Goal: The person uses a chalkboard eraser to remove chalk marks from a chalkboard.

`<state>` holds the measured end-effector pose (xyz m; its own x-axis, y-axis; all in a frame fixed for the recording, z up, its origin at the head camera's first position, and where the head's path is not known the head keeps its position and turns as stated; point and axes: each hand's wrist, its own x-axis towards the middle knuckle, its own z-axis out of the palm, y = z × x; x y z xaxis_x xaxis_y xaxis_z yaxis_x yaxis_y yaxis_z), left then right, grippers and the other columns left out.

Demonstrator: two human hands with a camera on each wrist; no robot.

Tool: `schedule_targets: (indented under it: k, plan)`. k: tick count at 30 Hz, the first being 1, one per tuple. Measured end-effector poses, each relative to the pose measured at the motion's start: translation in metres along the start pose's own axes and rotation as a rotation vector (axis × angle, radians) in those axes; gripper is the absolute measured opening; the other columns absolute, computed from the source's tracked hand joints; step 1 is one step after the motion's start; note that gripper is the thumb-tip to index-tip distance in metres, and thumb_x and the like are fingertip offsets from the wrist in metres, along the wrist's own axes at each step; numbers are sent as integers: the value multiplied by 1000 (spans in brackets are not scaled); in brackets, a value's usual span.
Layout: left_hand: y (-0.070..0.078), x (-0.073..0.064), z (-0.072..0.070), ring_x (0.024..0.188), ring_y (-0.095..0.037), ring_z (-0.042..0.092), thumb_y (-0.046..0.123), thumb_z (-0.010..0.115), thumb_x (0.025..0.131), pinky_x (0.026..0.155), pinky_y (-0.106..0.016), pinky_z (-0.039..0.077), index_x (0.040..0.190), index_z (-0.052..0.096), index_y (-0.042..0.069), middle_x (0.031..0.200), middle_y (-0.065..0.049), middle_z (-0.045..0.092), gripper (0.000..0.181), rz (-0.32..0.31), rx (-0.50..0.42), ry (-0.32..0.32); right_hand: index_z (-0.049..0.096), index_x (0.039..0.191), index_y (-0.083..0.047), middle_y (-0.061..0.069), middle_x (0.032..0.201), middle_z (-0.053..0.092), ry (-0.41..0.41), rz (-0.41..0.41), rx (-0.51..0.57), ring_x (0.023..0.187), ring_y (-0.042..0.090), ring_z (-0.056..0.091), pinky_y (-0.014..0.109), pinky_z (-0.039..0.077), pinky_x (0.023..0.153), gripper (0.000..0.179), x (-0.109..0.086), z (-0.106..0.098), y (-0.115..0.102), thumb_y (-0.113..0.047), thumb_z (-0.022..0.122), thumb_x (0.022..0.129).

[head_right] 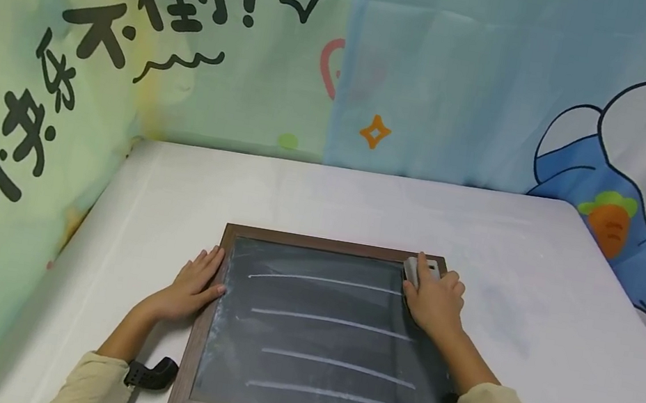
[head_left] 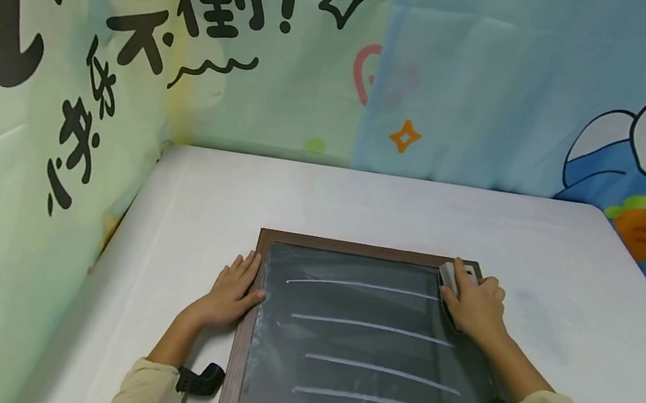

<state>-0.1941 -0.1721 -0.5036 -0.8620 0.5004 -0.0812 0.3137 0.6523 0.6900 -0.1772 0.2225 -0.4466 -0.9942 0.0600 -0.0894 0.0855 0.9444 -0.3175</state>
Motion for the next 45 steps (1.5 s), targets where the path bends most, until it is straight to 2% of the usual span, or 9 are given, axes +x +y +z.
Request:
schedule_targets:
  k: [4, 10, 15, 22, 27, 39, 45]
  plan:
    - [0, 1, 1, 138, -43, 0, 24, 43, 96, 108, -59, 2, 144, 8, -5, 151, -25, 7, 66, 7, -1, 7, 23, 141, 5, 41, 98, 31, 29, 9, -36, 82, 43, 32, 47, 31, 61, 57, 0, 3, -3, -23, 44, 95]
    - [0, 1, 0, 138, -44, 2, 23, 44, 96, 107, -60, 3, 144, 9, -6, 150, -26, 7, 66, 17, 14, 23, 23, 141, 6, 43, 102, 31, 25, 51, -11, 87, 46, 32, 52, 31, 66, 54, 2, 7, -9, -21, 36, 96]
    - [0, 1, 0, 137, -46, 1, 22, 43, 96, 107, -61, 3, 143, 9, -8, 149, -27, 7, 65, 18, 21, 24, 24, 140, 7, 43, 99, 31, 48, 54, -19, 84, 46, 31, 52, 30, 66, 54, 4, 9, -15, -18, 38, 95]
    - [5, 0, -5, 138, -43, -1, 22, 43, 96, 107, -59, 2, 143, 8, -7, 150, -26, 5, 66, 8, 9, 23, 27, 139, 7, 46, 103, 30, 85, 56, -37, 90, 53, 34, 57, 33, 69, 53, 5, 9, -20, -17, 42, 94]
    - [4, -1, -2, 138, -43, -1, 21, 43, 96, 107, -60, 2, 143, 8, -7, 150, -26, 6, 66, -1, 2, 19, 28, 139, 7, 45, 103, 31, 76, 46, -35, 92, 52, 34, 58, 34, 70, 53, 5, 13, -31, -17, 43, 94]
    - [7, -6, 7, 137, -46, 1, 25, 43, 96, 105, -62, 2, 143, 11, -9, 149, -28, 8, 66, 15, -20, 21, 35, 137, 3, 38, 99, 36, 130, 4, -46, 81, 41, 35, 45, 33, 61, 52, 0, 29, -53, -17, 51, 92]
    - [8, -6, 9, 137, -46, 0, 25, 43, 96, 106, -62, 1, 143, 11, -9, 149, -28, 8, 66, 9, -28, 38, 36, 138, 2, 33, 95, 37, 119, 3, -35, 79, 37, 34, 40, 31, 59, 53, 1, 29, -64, -18, 52, 91]
